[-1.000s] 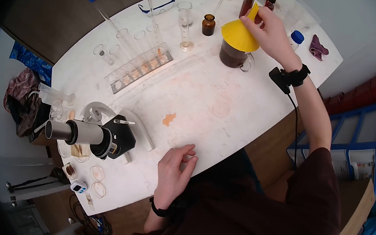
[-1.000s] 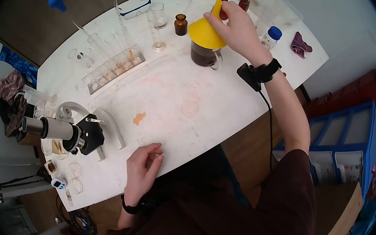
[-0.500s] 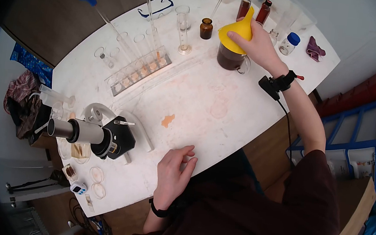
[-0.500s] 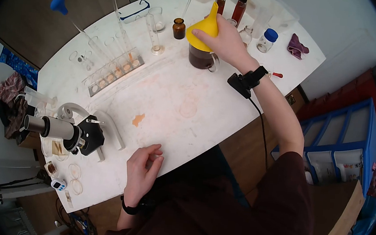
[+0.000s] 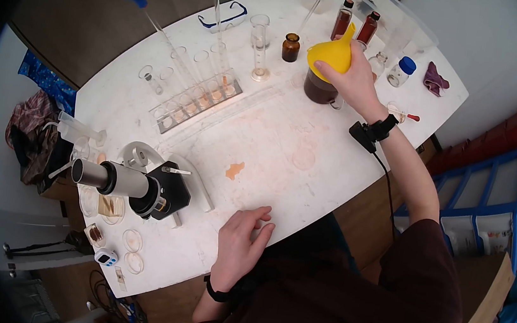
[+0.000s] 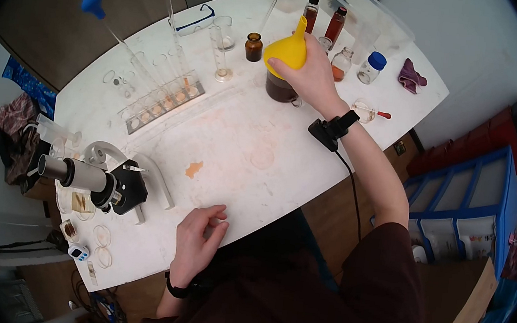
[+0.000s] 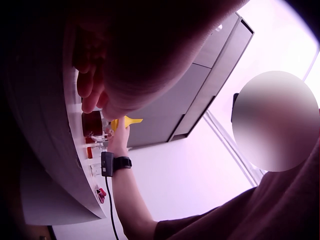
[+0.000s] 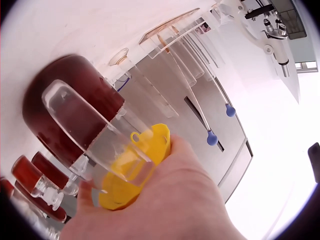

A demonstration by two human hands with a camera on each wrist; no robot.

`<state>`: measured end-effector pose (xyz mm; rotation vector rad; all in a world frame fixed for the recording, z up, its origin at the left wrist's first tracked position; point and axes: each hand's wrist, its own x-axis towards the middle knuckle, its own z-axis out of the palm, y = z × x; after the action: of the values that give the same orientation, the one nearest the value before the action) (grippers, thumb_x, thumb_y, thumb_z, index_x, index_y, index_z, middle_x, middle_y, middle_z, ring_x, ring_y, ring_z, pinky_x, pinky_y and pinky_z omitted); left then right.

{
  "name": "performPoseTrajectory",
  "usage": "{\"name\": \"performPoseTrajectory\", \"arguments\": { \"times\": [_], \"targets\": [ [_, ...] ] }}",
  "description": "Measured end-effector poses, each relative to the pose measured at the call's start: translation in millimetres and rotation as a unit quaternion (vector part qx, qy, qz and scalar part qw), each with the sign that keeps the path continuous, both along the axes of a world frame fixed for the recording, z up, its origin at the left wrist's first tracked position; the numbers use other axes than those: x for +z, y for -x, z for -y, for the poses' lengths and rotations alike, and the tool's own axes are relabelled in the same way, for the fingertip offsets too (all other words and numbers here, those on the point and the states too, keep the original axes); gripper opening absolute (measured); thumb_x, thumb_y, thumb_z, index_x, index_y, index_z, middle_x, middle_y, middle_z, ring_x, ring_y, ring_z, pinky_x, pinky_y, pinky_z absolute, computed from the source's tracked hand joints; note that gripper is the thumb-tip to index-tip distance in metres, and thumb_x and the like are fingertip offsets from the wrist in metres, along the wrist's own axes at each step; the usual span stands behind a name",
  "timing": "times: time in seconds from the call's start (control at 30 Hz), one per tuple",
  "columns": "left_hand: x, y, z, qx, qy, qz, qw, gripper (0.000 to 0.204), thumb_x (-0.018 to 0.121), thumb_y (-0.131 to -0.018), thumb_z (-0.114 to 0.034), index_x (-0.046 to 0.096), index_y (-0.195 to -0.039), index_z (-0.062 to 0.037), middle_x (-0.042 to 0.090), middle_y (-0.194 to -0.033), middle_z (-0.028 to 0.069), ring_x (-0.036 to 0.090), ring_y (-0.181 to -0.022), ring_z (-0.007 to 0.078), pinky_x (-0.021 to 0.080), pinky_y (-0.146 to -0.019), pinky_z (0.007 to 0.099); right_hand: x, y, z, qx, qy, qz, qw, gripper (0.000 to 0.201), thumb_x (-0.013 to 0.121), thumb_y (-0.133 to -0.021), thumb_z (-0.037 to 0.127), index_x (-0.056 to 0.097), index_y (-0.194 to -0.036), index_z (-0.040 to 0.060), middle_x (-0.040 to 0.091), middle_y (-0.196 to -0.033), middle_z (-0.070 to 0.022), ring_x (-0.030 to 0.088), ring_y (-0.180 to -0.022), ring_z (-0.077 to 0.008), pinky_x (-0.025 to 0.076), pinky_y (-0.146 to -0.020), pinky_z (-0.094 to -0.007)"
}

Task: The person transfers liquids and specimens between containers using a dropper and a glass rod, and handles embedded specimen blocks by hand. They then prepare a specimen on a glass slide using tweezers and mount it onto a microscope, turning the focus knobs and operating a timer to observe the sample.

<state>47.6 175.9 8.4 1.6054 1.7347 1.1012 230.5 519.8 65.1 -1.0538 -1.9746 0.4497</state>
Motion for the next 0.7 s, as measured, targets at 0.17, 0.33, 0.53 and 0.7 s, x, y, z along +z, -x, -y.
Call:
{"name": "performPoseTrajectory", "arguments": {
  "times": [0.17,0.33,0.53,0.7],
  "targets": [
    [-1.0,0.0,0.9,-0.003,-0.005,0.000,1.000,0.027,0.073,-0.090,-0.011,0.070,-0.117,-0.0038,0.073,-0.095,0.0066,0.065,-0.079,0.0229,0.054,-0.072,0.0356,-4.0,4.3,-11.6,-0.011,-0.018,-0.001,1.000,0.079,0.080,-0.083,0.044,0.050,-0.138,-0.0037,0.062,-0.123,-0.0208,0.062,-0.114,-0.0329,0.051,-0.098,-0.0412],
    [-0.3,0.1,1.3,-0.005,-0.012,-0.004,1.000,0.028,0.073,-0.090,-0.009,0.070,-0.118,-0.0037,0.073,-0.096,0.0072,0.066,-0.079,0.0217,0.054,-0.071,0.0340,3.6,10.4,-13.9,-0.027,-0.023,0.012,0.999,0.081,0.080,-0.083,0.044,0.049,-0.139,-0.0047,0.063,-0.123,-0.0206,0.062,-0.114,-0.0325,0.051,-0.098,-0.0410],
    [0.1,-0.7,1.7,-0.003,-0.008,-0.002,1.000,0.028,0.073,-0.091,-0.012,0.070,-0.118,-0.0047,0.073,-0.096,0.0066,0.065,-0.079,0.0233,0.054,-0.071,0.0357,3.3,9.3,-15.3,-0.033,0.004,0.020,0.999,0.087,0.080,-0.083,0.046,0.045,-0.144,-0.0055,0.061,-0.128,-0.0214,0.062,-0.117,-0.0320,0.051,-0.100,-0.0403],
    [-0.6,0.0,2.0,-0.008,-0.015,-0.009,1.000,0.027,0.073,-0.091,-0.012,0.070,-0.118,-0.0044,0.073,-0.096,0.0068,0.065,-0.079,0.0235,0.054,-0.072,0.0358,-2.6,5.1,-18.5,-0.038,0.007,0.034,0.999,0.087,0.075,-0.090,0.050,0.041,-0.148,-0.0059,0.061,-0.130,-0.0217,0.062,-0.119,-0.0310,0.052,-0.101,-0.0380]
  ]
}}
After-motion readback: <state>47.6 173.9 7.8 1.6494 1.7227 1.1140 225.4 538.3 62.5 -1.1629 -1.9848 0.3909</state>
